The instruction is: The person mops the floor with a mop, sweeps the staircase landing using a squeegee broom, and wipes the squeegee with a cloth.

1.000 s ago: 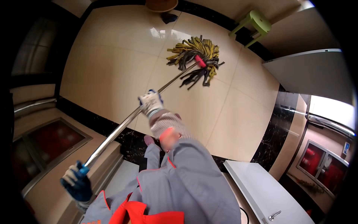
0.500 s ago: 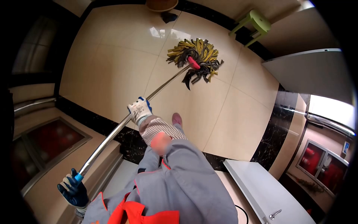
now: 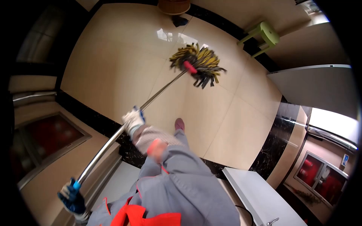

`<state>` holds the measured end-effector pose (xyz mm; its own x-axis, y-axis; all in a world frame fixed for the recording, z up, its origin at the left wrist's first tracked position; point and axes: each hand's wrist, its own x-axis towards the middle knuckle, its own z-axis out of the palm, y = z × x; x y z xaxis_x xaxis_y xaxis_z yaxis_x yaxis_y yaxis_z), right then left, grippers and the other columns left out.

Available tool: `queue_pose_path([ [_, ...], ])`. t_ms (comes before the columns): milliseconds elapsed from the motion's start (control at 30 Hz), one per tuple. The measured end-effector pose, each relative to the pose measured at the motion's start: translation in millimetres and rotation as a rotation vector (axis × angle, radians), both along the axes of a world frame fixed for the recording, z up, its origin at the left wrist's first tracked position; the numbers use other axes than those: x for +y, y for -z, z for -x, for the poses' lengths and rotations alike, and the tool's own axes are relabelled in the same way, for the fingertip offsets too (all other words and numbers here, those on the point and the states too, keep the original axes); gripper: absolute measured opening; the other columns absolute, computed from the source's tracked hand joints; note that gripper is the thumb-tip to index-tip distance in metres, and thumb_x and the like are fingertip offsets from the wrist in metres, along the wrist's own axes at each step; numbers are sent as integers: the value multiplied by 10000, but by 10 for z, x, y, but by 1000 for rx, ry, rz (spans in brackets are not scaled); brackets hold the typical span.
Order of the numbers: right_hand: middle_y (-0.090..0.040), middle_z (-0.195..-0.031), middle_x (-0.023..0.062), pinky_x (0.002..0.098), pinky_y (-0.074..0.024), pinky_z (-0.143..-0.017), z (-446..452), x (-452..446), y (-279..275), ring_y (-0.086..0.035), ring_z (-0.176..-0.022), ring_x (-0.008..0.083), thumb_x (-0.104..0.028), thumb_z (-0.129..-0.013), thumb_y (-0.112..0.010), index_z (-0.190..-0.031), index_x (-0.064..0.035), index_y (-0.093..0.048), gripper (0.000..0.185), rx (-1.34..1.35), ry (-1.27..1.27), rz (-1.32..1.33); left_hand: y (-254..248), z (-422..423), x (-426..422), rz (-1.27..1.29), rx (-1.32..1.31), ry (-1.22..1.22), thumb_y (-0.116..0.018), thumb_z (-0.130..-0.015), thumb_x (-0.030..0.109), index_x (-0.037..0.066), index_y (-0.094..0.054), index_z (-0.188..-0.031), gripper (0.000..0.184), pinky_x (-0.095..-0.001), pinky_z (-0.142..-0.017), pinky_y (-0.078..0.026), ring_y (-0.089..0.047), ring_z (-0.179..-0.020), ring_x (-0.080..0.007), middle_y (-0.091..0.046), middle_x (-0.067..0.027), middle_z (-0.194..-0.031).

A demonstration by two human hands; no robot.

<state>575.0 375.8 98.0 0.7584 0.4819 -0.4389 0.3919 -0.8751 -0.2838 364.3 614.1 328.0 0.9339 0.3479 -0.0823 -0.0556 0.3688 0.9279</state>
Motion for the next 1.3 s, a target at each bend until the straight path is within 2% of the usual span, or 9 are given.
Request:
queue_pose_path([
  [167,-678,-921,30,389,-362,-965,-683,-633,256,-611,-971,188,-209,-792,-547,-886,-205,-673,157,28,-41,-172,189,-521,-494,-177,71,-151,-335,-995,199,102,-329,-675,335,-515,-1115,-199,-420,-756,-182,-359,-26,-696],
  [267,-665,-962,25,386,-361,-964,-881,-817,559,-593,-1008,196,-227,-790,-555,-894,-206,-664,152,-60,-15,-57,383,-888,-955,-7,-67,104,-311,-997,189,109,-292,-672,335,-522,-1121,-182,-384,-709,-182,-329,-23,-707],
  [433,-650,-951,35,384,-384,-946,-990,-1029,518,-564,-1048,222,-211,-763,-605,-941,-205,-681,193,-112,76,99,711,-737,-1138,-79,-73,139,-283,-1017,282,106,-350,-699,370,-517,-1112,-179,-471,-865,-222,-415,-41,-765],
  [500,-662,-1035,23,390,-294,-1033,-977,-898,278,-532,-1121,188,-223,-800,-616,-985,-193,-691,202,-19,83,156,587,-733,-1024,-52,-32,125,-277,-1020,277,95,-384,-717,369,-510,-1116,-169,-474,-874,-232,-410,-40,-779],
  [567,-648,-962,18,391,-342,-999,-675,-597,486,-558,-1059,203,-196,-734,-640,-904,-230,-693,181,-155,113,171,465,-448,-708,14,4,104,-277,-1019,260,103,-359,-702,364,-526,-1122,-164,-468,-850,-219,-378,-38,-751],
  [767,-680,-960,19,378,-366,-945,-275,-78,-65,-610,-1000,183,-194,-836,-565,-896,-191,-708,155,19,-90,-103,-37,121,-234,-144,65,-97,-326,-1003,226,95,-419,-762,289,-563,-1128,-170,-544,-939,-223,-432,-41,-735],
  [1000,-670,-948,30,425,-308,-1042,-889,-440,596,-581,-1036,201,-217,-802,-568,-875,-217,-696,147,-136,41,-10,591,-393,-908,22,13,-157,-297,-1012,222,100,-347,-677,361,-538,-1135,-170,-540,-924,-218,-431,-43,-715],
  [1133,-672,-924,-5,408,-308,-1039,-1064,-527,631,-573,-1053,183,-182,-766,-610,-859,-240,-689,135,-111,82,10,673,-520,-674,-52,33,-41,-294,-1010,244,103,-356,-671,372,-533,-1134,-174,-529,-936,-212,-424,-41,-720],
  [1300,-639,-992,-9,405,-284,-1068,-631,-807,313,-555,-1070,184,-224,-748,-644,-943,-245,-653,196,-60,269,-159,126,-848,-721,-98,-73,266,-279,-1014,267,104,-371,-681,382,-550,-1116,-195,-491,-876,-200,-412,-40,-732],
])
